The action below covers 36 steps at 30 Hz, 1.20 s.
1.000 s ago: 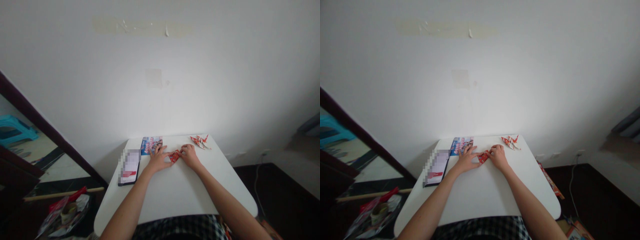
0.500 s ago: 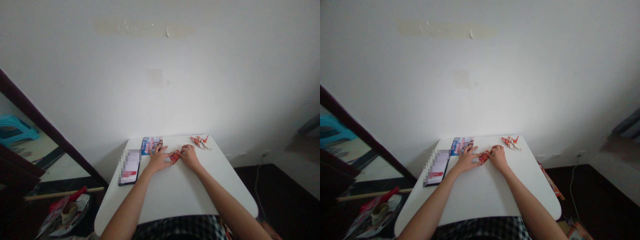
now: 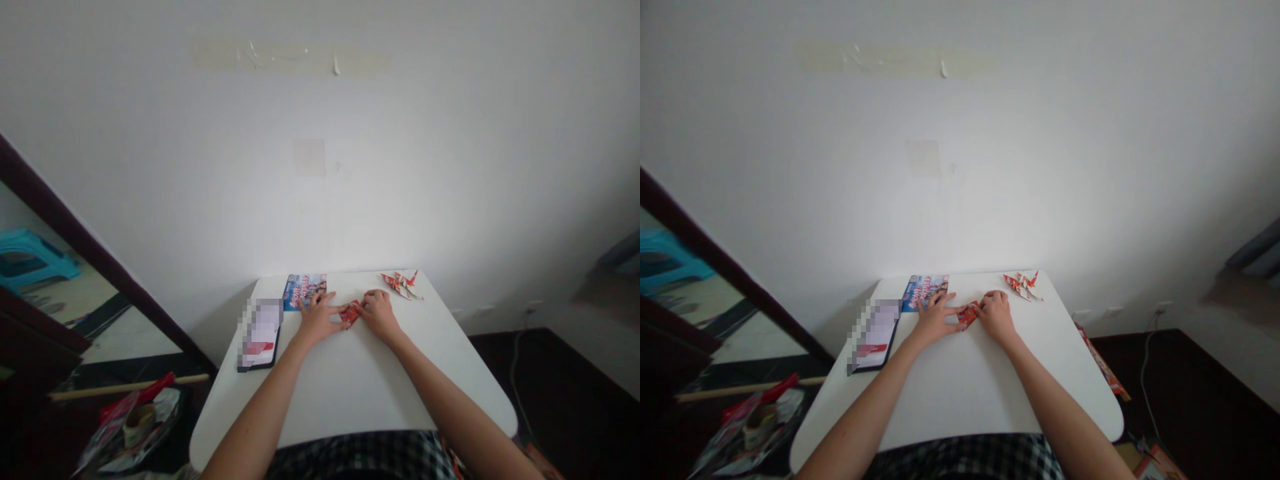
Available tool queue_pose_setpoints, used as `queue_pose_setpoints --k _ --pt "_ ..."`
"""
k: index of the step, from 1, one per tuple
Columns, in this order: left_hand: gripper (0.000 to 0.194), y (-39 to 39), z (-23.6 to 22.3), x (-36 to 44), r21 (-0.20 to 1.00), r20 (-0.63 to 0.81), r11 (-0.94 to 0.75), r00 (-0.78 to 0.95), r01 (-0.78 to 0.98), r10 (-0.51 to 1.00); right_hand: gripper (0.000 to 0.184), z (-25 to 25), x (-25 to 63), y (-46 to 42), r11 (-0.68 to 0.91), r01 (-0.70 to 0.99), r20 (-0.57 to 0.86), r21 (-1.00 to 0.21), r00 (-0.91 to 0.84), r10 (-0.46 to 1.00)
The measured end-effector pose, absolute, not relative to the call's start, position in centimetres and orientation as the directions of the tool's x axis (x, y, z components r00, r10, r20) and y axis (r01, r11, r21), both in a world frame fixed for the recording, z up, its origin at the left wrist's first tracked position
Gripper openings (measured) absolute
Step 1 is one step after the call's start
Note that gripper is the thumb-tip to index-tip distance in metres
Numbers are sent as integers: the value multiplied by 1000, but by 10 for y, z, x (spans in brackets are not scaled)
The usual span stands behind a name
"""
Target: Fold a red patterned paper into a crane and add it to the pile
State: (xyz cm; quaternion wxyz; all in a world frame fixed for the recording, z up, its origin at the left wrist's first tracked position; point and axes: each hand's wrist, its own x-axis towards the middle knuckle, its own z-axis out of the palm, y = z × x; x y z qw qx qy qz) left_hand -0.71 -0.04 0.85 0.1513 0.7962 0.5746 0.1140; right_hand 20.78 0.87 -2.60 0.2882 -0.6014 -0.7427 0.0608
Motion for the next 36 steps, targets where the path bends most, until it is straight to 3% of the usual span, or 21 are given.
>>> queue_pose_setpoints --k 36 --pt "53 -12 6 14 289 63 -193 183 938 981 23 -22 201 12 162 907 351 -388 -17 936"
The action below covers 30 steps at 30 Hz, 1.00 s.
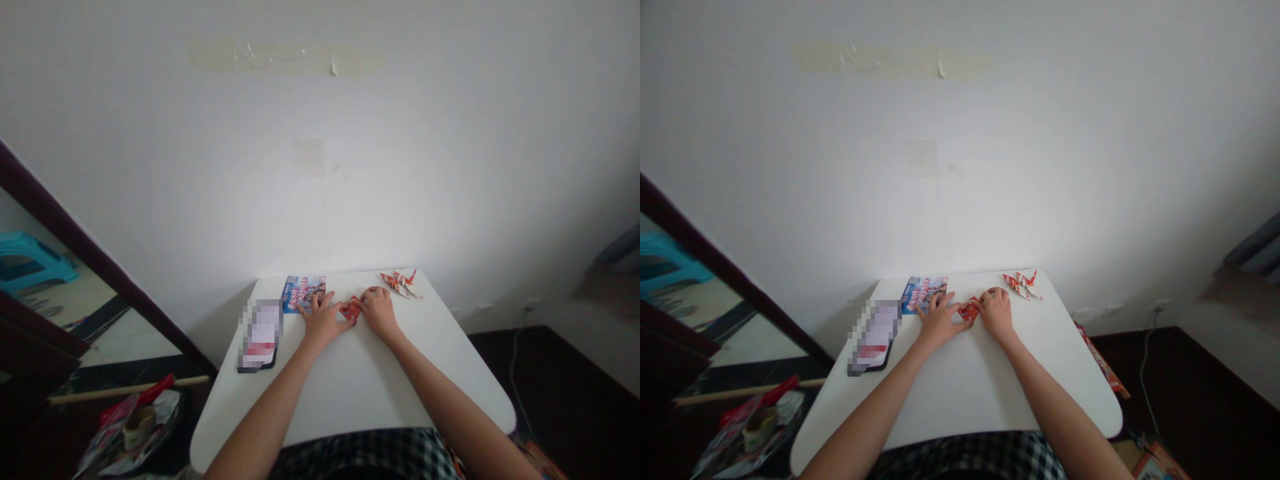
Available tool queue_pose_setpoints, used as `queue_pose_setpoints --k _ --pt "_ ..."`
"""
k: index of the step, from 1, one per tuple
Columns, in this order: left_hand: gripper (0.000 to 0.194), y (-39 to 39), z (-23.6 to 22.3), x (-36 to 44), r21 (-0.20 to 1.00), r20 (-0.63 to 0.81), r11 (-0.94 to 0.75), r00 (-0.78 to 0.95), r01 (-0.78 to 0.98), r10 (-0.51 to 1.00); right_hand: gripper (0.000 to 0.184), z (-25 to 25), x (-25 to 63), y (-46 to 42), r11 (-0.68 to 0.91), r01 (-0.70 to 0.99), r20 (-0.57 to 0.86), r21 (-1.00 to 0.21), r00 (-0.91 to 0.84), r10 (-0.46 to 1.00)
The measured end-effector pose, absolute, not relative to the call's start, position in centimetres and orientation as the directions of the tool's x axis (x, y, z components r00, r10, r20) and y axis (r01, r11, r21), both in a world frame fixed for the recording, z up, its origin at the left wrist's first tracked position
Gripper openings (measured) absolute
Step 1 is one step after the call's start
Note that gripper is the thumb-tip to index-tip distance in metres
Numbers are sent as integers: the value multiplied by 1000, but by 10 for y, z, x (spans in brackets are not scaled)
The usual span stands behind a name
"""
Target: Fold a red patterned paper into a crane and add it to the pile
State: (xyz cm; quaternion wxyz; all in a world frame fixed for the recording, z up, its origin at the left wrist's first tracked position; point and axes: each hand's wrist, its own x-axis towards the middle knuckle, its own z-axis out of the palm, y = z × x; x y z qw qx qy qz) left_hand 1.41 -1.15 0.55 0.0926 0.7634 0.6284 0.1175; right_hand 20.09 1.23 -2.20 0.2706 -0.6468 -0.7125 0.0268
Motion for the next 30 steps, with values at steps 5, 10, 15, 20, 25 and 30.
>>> queue_pose_setpoints --k 5,10,15,20,25,30 --pt "53 -12 4 14 297 91 -206 187 932 978 24 -19 201 12 162 902 340 -400 -18 940" --pt "53 -12 3 13 293 87 -211 194 933 977 24 -19 200 12 148 903 338 -404 -3 941" --pt "54 -13 4 15 289 87 -212 195 934 977 21 -22 200 13 160 903 367 -398 -3 930" --pt "57 -15 1 18 286 131 -215 185 934 974 22 -25 203 17 147 895 382 -421 27 924" --pt "54 -14 1 18 288 134 -262 232 921 963 17 -22 202 17 125 894 347 -430 35 937" --pt "53 -11 1 16 283 104 -257 237 924 966 19 -20 200 16 111 892 331 -437 45 942"
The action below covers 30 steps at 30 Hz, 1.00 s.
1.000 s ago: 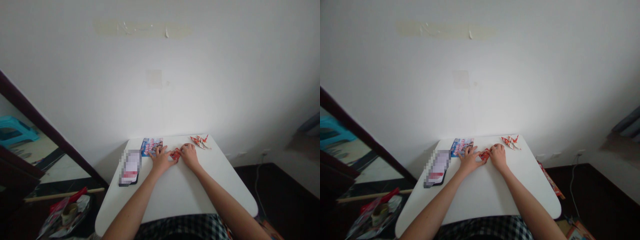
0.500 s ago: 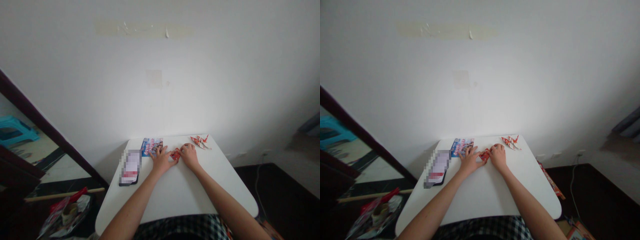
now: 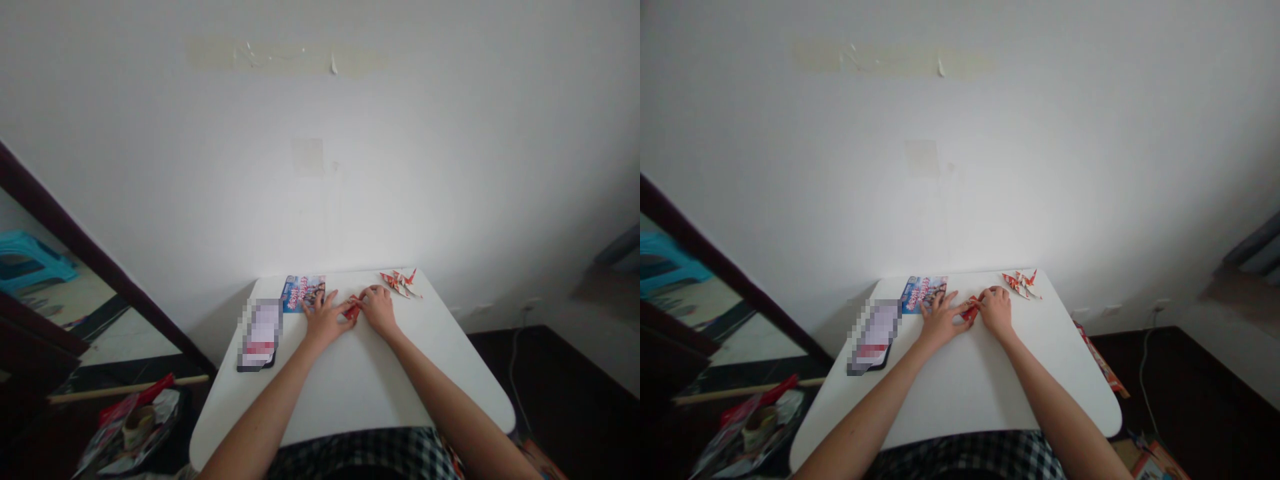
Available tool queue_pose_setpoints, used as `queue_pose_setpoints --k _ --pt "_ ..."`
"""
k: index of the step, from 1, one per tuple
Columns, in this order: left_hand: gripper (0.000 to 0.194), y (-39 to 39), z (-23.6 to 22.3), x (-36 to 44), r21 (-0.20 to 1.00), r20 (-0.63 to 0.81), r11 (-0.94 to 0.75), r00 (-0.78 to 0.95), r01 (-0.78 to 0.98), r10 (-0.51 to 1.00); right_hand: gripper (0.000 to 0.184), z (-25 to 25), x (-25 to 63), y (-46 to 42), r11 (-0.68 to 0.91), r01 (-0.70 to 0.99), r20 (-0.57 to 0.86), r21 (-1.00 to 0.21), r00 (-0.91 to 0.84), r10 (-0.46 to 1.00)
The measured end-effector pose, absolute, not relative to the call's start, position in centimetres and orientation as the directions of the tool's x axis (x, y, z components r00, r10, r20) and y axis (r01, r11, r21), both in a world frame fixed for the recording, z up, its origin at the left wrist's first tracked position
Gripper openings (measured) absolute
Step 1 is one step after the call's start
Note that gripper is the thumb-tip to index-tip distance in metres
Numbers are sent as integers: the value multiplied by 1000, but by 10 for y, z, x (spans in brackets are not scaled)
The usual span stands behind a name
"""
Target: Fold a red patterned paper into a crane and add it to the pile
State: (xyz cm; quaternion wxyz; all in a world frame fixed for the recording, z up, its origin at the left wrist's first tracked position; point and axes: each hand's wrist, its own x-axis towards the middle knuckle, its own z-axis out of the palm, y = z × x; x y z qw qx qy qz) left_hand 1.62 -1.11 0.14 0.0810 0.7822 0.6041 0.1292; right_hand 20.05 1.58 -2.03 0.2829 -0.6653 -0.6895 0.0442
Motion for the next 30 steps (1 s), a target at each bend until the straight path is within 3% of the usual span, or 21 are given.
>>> queue_pose_setpoints --k 11,23,30 --pt "53 -10 5 17 259 73 -223 211 940 975 20 -30 213 19 213 821 378 -530 4 926" --pt "53 -11 5 19 253 86 -226 211 941 974 28 -20 203 14 103 886 288 -452 36 957" --pt "54 -11 1 18 274 106 -228 206 934 973 35 -21 211 15 133 890 285 -435 -4 959"
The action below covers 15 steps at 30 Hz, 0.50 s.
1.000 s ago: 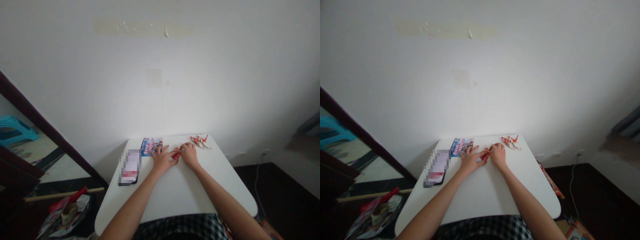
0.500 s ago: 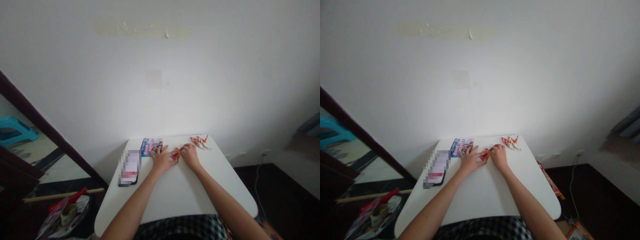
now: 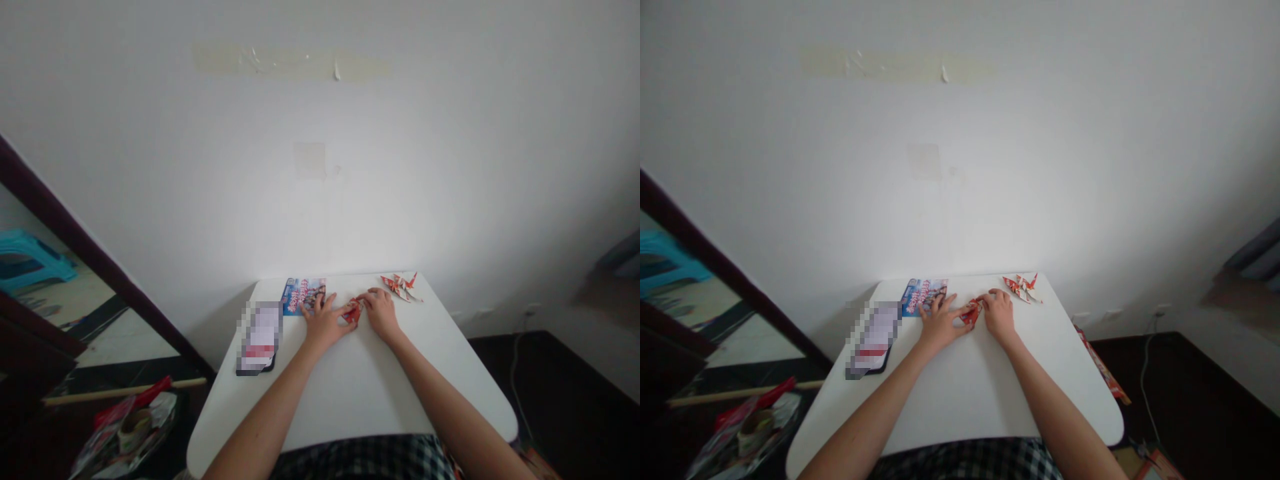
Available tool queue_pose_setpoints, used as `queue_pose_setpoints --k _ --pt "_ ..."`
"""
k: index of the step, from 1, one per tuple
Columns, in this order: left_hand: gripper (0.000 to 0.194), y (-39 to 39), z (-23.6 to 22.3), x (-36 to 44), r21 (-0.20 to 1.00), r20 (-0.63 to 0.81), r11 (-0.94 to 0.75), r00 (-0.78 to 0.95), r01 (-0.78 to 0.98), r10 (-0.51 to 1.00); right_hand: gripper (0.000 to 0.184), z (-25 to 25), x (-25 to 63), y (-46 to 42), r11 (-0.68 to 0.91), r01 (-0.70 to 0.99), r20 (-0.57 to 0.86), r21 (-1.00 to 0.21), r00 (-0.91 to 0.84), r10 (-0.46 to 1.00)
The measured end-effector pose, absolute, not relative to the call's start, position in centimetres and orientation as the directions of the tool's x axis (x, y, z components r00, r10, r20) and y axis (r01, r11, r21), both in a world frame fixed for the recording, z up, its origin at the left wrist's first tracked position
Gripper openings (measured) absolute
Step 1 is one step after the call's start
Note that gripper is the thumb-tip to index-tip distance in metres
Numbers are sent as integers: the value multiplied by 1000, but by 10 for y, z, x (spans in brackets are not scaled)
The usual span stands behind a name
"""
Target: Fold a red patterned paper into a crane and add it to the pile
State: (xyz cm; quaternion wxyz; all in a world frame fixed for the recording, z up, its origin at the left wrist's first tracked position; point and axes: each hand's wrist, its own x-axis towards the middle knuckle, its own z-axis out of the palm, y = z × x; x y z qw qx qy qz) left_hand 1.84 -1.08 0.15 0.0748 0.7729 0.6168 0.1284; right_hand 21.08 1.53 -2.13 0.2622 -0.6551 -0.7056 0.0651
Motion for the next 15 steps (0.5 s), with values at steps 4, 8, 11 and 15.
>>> queue_pose_setpoints --k 4,8,11,15 --pt "56 -11 1 18 268 95 -226 208 936 974 33 -21 219 16 213 885 306 -413 -85 948" --pt "55 -11 1 19 261 94 -225 207 939 974 31 -21 220 16 226 889 311 -399 -101 945" --pt "55 -11 0 19 262 104 -225 204 939 973 33 -22 220 16 233 892 311 -387 -112 944" --pt "54 -12 0 19 255 105 -225 205 940 973 31 -24 222 17 239 893 318 -381 -116 941"
